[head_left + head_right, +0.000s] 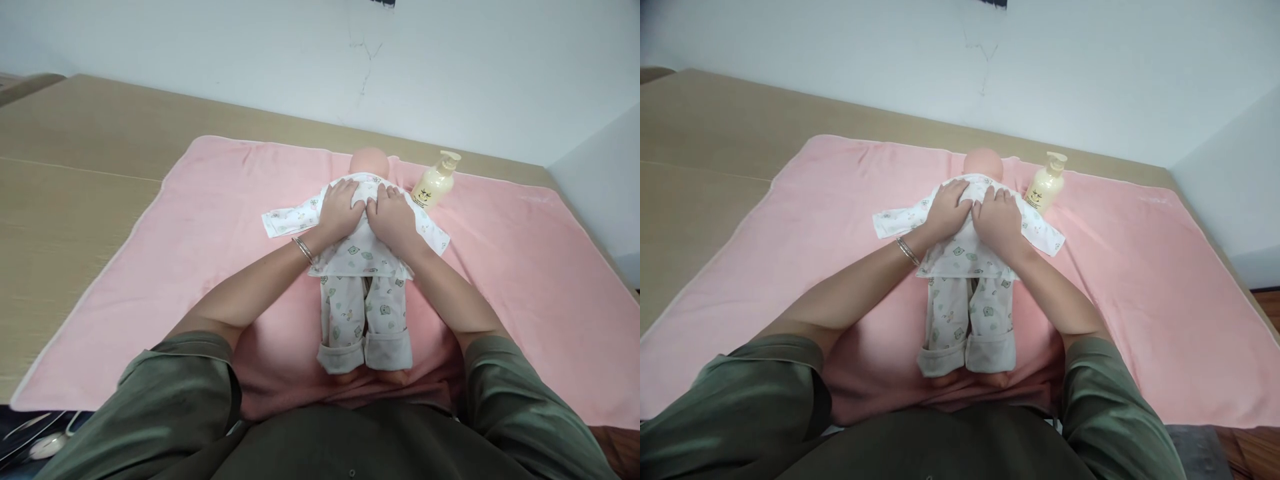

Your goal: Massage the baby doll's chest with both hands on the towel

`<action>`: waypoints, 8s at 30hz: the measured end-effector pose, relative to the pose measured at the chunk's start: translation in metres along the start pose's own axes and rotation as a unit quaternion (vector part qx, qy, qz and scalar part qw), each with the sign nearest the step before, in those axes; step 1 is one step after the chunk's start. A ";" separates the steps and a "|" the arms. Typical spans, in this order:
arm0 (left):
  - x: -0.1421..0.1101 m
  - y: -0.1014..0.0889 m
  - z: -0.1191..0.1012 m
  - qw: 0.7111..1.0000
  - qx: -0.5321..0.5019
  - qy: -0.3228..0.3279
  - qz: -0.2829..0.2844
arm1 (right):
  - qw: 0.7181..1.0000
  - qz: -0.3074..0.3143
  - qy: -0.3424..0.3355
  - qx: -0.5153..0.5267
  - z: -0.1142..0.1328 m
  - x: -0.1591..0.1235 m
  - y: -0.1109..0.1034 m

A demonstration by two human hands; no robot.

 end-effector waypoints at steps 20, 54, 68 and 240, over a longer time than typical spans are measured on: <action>0.006 0.002 -0.006 0.997 0.067 0.013 0.043 | 0.999 0.011 -0.025 -0.044 0.010 -0.009 -0.015; -0.008 0.009 -0.017 0.996 0.069 0.047 0.016 | 0.998 0.010 -0.058 0.021 0.006 0.003 -0.002; -0.020 -0.004 -0.026 0.993 0.099 0.047 -0.035 | 0.998 0.045 -0.024 0.044 -0.006 0.015 0.004; 0.004 -0.003 -0.007 0.997 0.069 0.029 -0.021 | 0.996 0.069 -0.049 0.022 0.014 -0.007 0.001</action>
Point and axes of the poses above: each hand's wrist, its own x-axis towards the middle knuckle, its own y-axis out of the palm, z = x × y, the point moved 9 cm from there along x, towards the middle knuckle, and after that the axes turned 4 degrees about x, right-handed, at the moved point
